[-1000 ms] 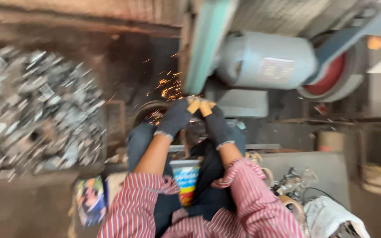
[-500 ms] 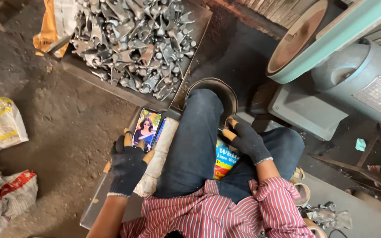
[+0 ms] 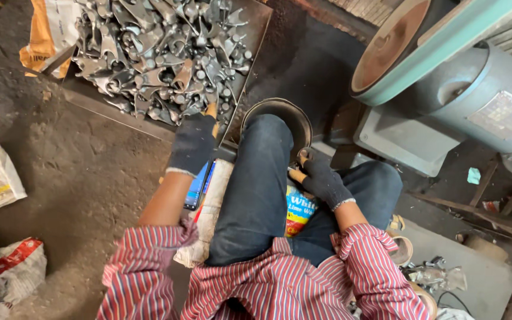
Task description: The person sits on the floor in front of a belt grinder, picks metal workpieces from a large pile, and holds each against the running abrasive belt to grind its edges, producing sparks. Ground pieces are placed into a container between the legs, and the person repeats the cycle with new pieces.
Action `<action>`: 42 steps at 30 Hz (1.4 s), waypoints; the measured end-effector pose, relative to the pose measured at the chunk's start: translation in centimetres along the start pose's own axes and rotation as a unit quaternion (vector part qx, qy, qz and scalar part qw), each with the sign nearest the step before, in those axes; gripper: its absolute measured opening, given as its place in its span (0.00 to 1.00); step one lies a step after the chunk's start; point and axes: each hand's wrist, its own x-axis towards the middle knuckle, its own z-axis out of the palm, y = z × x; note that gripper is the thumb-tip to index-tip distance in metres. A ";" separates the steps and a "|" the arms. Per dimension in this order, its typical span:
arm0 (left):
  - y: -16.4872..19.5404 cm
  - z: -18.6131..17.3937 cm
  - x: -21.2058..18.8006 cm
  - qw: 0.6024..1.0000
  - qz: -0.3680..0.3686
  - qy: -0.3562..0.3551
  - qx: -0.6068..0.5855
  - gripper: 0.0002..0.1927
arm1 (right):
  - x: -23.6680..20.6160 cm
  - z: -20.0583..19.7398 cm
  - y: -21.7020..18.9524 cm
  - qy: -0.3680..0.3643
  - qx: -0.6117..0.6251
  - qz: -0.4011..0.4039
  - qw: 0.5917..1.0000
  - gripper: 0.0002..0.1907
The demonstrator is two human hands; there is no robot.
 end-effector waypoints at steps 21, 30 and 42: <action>22.5 8.6 -0.7 0.768 0.009 -0.304 -0.564 0.18 | -8.7 -4.0 3.8 0.152 0.484 0.045 0.861 0.19; 25.8 10.9 11.2 0.799 -0.016 -0.221 -0.559 0.14 | 2.0 -8.8 8.2 0.337 0.402 0.071 0.848 0.17; 27.0 17.5 12.0 0.933 0.033 0.012 -0.359 0.13 | 4.9 -6.0 12.2 0.322 0.545 0.112 0.766 0.11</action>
